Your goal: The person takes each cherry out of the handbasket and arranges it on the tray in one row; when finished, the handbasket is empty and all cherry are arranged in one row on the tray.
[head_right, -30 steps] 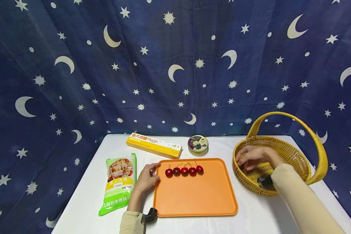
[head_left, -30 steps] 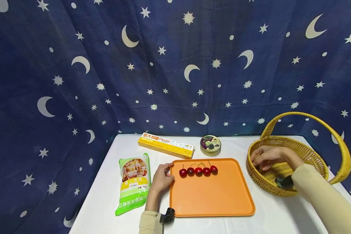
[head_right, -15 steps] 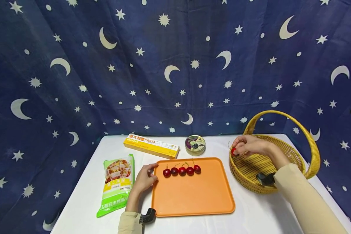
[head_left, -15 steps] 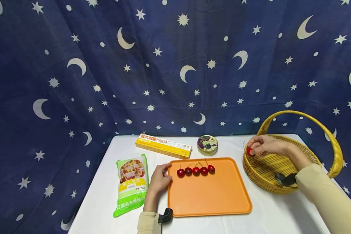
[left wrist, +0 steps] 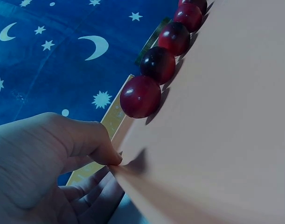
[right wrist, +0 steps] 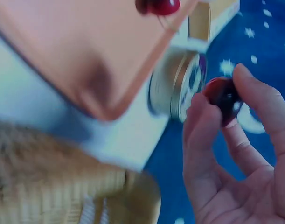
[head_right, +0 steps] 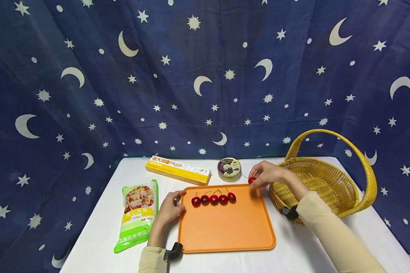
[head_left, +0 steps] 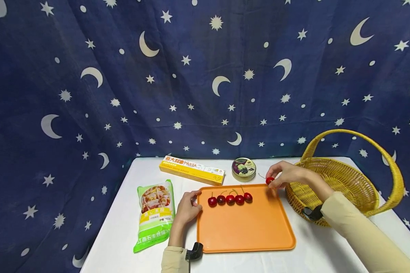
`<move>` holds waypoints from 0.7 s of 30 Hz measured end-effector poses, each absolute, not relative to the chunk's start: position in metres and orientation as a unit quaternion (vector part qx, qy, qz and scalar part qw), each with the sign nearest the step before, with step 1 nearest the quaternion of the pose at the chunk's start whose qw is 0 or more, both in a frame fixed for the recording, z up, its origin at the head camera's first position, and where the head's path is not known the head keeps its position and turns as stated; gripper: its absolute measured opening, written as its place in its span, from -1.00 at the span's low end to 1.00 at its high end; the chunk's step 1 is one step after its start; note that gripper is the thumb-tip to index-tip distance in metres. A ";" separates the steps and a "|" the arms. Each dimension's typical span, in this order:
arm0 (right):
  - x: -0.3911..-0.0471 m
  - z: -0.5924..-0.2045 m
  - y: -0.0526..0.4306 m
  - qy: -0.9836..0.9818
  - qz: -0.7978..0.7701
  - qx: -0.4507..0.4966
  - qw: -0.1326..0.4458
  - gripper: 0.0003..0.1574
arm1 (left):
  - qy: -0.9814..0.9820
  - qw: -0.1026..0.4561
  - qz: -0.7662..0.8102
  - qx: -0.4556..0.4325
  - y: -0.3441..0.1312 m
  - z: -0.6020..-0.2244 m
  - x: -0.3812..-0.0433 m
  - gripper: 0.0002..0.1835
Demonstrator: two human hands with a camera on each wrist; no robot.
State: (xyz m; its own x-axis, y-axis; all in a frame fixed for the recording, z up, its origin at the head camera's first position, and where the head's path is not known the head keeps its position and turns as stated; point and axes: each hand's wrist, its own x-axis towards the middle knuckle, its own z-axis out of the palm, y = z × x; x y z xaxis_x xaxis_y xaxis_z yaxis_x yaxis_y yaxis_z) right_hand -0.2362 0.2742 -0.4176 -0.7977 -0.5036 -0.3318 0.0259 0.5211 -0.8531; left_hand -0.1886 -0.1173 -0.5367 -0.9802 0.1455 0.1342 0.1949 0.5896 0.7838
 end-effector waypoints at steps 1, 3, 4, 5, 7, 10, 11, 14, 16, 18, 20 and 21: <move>-0.236 -0.421 0.269 0.823 -0.467 -0.151 0.286 -0.66 | -0.891 0.027 -0.444 -0.095 -0.117 -0.536 -0.189 -0.45; -0.235 -0.428 0.259 0.824 -0.461 -0.158 0.287 -0.63 | -0.891 0.026 -0.444 -0.096 -0.117 -0.536 -0.188 -0.45; -0.235 -0.432 0.255 0.827 -0.456 -0.161 0.287 -0.62 | -0.891 0.022 -0.444 -0.092 -0.117 -0.536 -0.188 -0.45; -0.235 -0.437 0.251 0.827 -0.454 -0.163 0.289 -0.61 | -0.891 0.021 -0.444 -0.091 -0.117 -0.536 -0.188 -0.45; -0.234 -0.446 0.244 0.833 -0.443 -0.162 0.289 -0.61 | -0.892 0.022 -0.443 -0.092 -0.117 -0.535 -0.188 -0.45; -0.233 -0.457 0.239 0.845 -0.425 -0.163 0.283 -0.66 | -0.892 0.019 -0.442 -0.092 -0.116 -0.535 -0.188 -0.45; -0.233 -0.460 0.237 0.846 -0.423 -0.162 0.282 -0.68 | -0.892 0.020 -0.441 -0.094 -0.116 -0.535 -0.188 -0.44; -0.233 -0.466 0.235 0.853 -0.412 -0.169 0.273 -0.70 | -0.892 0.022 -0.441 -0.095 -0.116 -0.535 -0.188 -0.44; -0.234 -0.468 0.234 0.854 -0.410 -0.175 0.269 -0.70 | -0.892 0.024 -0.442 -0.096 -0.117 -0.535 -0.188 -0.45; -0.234 -0.470 0.233 0.852 -0.410 -0.187 0.266 -0.70 | -0.891 0.025 -0.442 -0.097 -0.117 -0.535 -0.188 -0.45; -0.234 -0.473 0.233 0.851 -0.409 -0.203 0.259 -0.71 | -0.891 0.025 -0.442 -0.097 -0.117 -0.536 -0.188 -0.44; -0.234 -0.474 0.232 0.853 -0.407 -0.203 0.256 -0.70 | -0.892 0.025 -0.441 -0.097 -0.117 -0.536 -0.188 -0.44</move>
